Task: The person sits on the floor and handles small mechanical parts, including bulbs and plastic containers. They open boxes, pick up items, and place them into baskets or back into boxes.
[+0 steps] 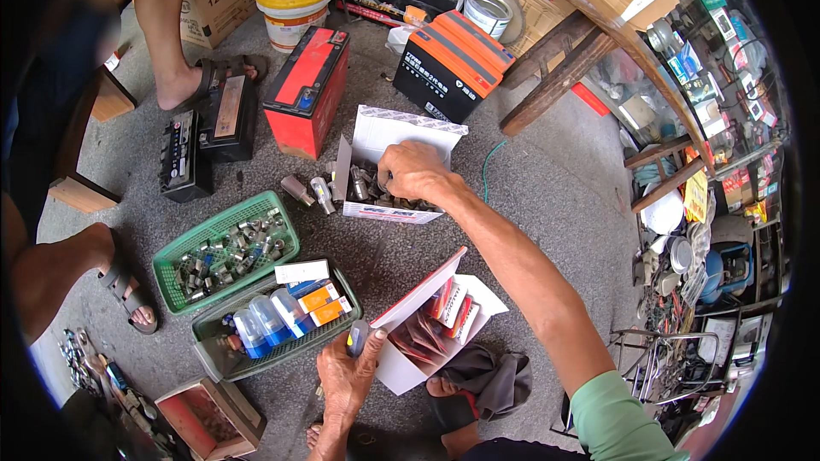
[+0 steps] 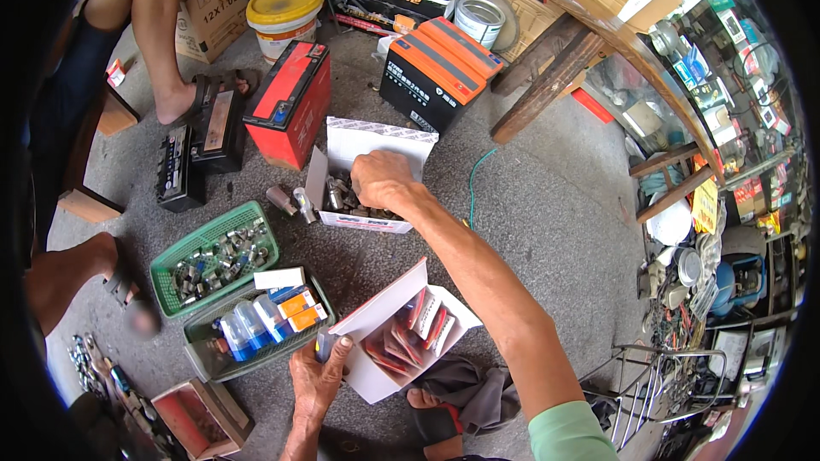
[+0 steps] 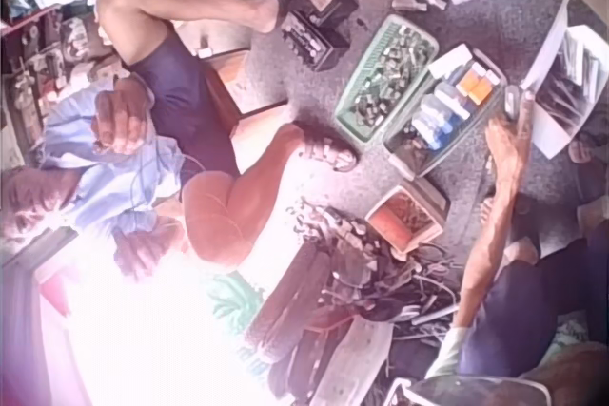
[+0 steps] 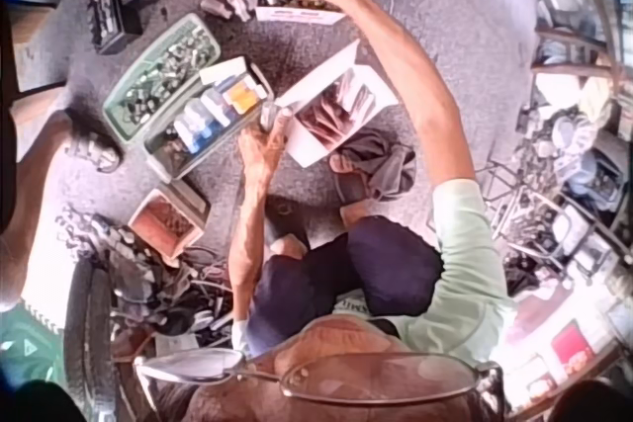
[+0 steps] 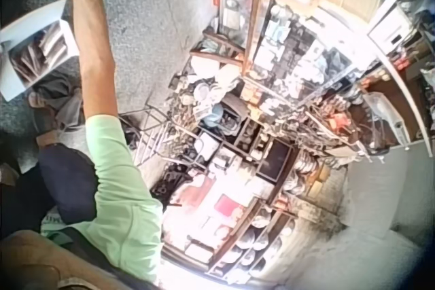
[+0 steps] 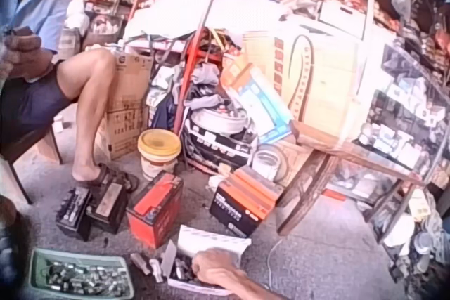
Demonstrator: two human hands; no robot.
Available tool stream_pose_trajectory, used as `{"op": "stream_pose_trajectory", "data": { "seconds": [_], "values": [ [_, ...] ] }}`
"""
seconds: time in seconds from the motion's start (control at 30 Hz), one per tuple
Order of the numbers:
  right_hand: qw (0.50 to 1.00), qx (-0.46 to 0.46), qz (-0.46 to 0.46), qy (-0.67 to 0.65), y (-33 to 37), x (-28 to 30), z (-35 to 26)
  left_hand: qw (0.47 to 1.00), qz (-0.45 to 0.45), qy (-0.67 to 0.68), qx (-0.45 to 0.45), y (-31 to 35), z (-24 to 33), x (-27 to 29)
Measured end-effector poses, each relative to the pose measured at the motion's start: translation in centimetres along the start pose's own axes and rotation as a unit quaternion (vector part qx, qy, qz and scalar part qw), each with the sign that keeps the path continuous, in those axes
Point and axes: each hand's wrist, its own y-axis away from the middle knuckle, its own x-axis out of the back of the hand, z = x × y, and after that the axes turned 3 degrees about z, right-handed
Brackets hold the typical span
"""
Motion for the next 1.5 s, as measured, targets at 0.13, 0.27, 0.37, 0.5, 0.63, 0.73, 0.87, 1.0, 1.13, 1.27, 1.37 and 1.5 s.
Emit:
{"op": "stream_pose_trajectory", "data": {
  "seconds": [0.13, 0.27, 0.37, 0.5, 0.63, 0.73, 0.87, 1.0, 1.13, 1.27, 1.37, 1.5],
  "values": [
    [1.000, -0.003, 0.001, -0.006, 0.3, -0.1, 0.2, 1.000, -0.006, 0.001, 0.006, 0.0, 0.3, 0.0],
    [1.000, 0.010, 0.014, -0.014, 0.9, 0.4, -0.1, 1.000, 0.001, 0.004, 0.004, 0.0, 0.3, 0.1],
    [0.999, 0.026, 0.034, -0.021, 1.2, 0.8, 0.3, 1.000, 0.004, 0.007, -0.008, 0.1, 0.3, 0.1],
    [0.997, 0.022, 0.053, -0.055, 2.0, 1.5, 0.7, 1.000, -0.009, -0.003, 0.003, -0.1, -0.1, 0.2],
    [0.991, 0.049, 0.105, -0.068, 3.1, 1.5, 1.3, 1.000, -0.010, -0.014, -0.013, 0.0, -0.5, 0.0],
    [0.988, 0.036, 0.118, -0.096, 4.0, 1.8, 1.1, 1.000, -0.008, -0.012, -0.014, 0.1, -0.4, 0.0],
    [0.971, 0.066, 0.206, -0.100, 3.8, 1.0, 2.4, 0.997, 0.023, 0.017, -0.072, -0.1, -0.7, -0.2],
    [0.972, 0.083, 0.200, -0.092, 4.3, 0.9, 2.1, 0.997, -0.005, 0.074, -0.004, -1.1, -2.0, -0.3],
    [0.979, 0.065, 0.176, -0.081, 5.1, 0.6, 2.0, 0.997, -0.027, 0.059, 0.045, -1.6, -1.8, -0.4],
    [0.981, 0.046, 0.170, -0.081, 5.3, 0.1, 2.4, 0.995, 0.013, 0.101, 0.012, -1.5, -1.4, -1.1],
    [0.984, 0.022, 0.157, -0.084, 5.5, 0.2, 2.5, 0.996, 0.019, 0.084, 0.025, -1.9, -1.9, -1.0],
    [0.984, 0.019, 0.158, -0.084, 5.8, 0.2, 2.5, 0.995, 0.005, 0.079, 0.060, -2.1, -1.4, -1.0]
  ]
}}
